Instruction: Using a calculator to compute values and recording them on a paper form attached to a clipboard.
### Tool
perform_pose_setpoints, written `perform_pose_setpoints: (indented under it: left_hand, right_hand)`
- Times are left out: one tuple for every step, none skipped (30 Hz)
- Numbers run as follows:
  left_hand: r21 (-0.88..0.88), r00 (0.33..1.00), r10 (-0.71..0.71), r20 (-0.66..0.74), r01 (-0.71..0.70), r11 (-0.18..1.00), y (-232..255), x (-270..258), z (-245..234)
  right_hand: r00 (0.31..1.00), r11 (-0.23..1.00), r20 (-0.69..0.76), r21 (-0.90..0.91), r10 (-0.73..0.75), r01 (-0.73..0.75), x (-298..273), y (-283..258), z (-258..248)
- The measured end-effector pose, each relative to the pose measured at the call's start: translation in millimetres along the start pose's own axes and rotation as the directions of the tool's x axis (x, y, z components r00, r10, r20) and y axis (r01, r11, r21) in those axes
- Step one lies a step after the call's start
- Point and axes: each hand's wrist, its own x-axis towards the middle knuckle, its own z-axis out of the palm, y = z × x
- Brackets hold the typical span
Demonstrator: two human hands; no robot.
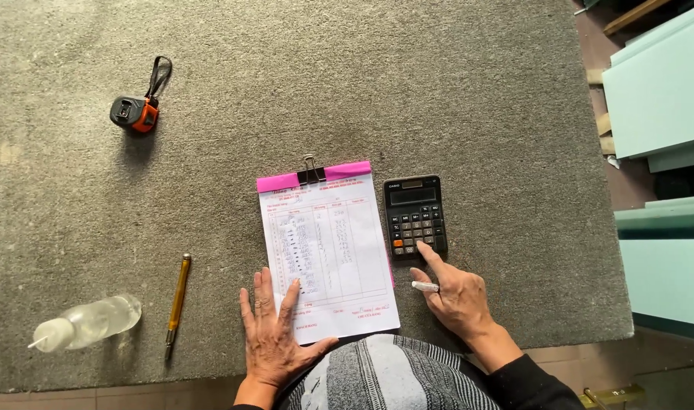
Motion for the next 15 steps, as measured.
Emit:
perform_pose_setpoints:
  left_hand:
    - [-0.001, 1.000, -0.001, -0.001, 0.001, 1.000, 0.4, 0.5, -0.5]
    - [-0.002, 1.000, 0.001, -0.001, -0.001, 1.000, 0.6, 0.0, -0.8]
    - [-0.002, 1.000, -0.001, -0.009, 0.001, 1.000, 1.1, -0.4, -1.3]
    - [-0.001, 1.000, -0.001, -0.020, 0.001, 1.000, 0.2, 1.3, -1.8]
    - [0.000, 1.000, 0.002, -0.022, -0.002, 1.000, -0.2, 1.2, 0.0]
    - [0.004, 1.000, 0.002, -0.027, -0.001, 1.000, -1.3, 0.6, 0.8]
    - [0.009, 1.000, 0.001, -0.031, -0.001, 1.000, -2.0, 0.2, 1.7]
    - [0.008, 0.999, 0.010, -0.036, -0.010, 1.000, -4.4, -1.2, 1.6]
    - [0.045, 0.999, 0.011, -0.036, -0.010, 0.999, -6.0, -2.7, 1.8]
    - [0.073, 0.999, 0.017, -0.037, -0.014, 0.997, -5.0, -3.1, 5.0]
    - [0.065, 0.999, 0.030, -0.043, -0.028, 0.998, -3.4, -0.5, 6.4]
    - [0.046, 0.999, 0.023, -0.040, -0.021, 0.999, -3.6, -0.2, 5.5]
    - [0.028, 0.999, 0.016, -0.037, -0.015, 0.999, -4.3, -0.6, 4.1]
    - [0.028, 0.999, 0.028, -0.033, -0.027, 0.999, -4.3, -2.8, 4.2]
    - [0.025, 0.999, 0.028, -0.023, -0.028, 0.999, -4.8, -5.2, 3.4]
  right_hand:
    - [0.997, 0.999, 0.063, 0.000, 0.047, -0.047, 0.0, -0.9, 0.4]
    - [0.997, 0.999, 0.062, 0.000, 0.049, -0.049, -1.0, -1.5, -0.1]
    - [1.000, 1.000, 0.008, 0.014, 0.026, -0.026, -2.0, -1.9, -1.0]
    - [0.999, 1.000, -0.050, 0.027, 0.004, -0.002, -1.0, -2.7, -1.5]
    - [0.999, 1.000, -0.054, 0.028, 0.005, -0.003, -3.0, 1.9, -1.5]
    - [0.996, 0.999, -0.090, 0.025, 0.029, -0.027, -5.6, 5.4, -1.1]
    - [0.991, 0.998, -0.125, 0.023, 0.052, -0.050, -8.3, 9.3, -0.9]
    - [0.989, 0.998, -0.134, 0.022, 0.057, -0.054, -8.9, 8.3, 0.7]
    - [0.988, 0.990, -0.065, 0.001, 0.138, -0.139, -9.8, 8.0, 2.2]
    - [0.974, 0.974, -0.001, -0.033, 0.226, -0.226, -12.8, 10.8, 1.5]
    - [0.972, 0.971, -0.014, -0.039, 0.235, -0.236, -10.4, 8.1, -4.4]
    - [0.976, 0.970, -0.003, 0.115, 0.217, -0.215, -9.4, 2.7, -8.5]
    - [0.981, 0.945, 0.002, 0.266, 0.196, -0.189, -8.9, -3.3, -12.6]
    - [0.978, 0.942, -0.002, 0.270, 0.207, -0.199, -9.8, -13.5, -16.4]
    - [0.970, 0.914, -0.101, 0.370, 0.220, -0.169, -10.7, -24.6, -20.6]
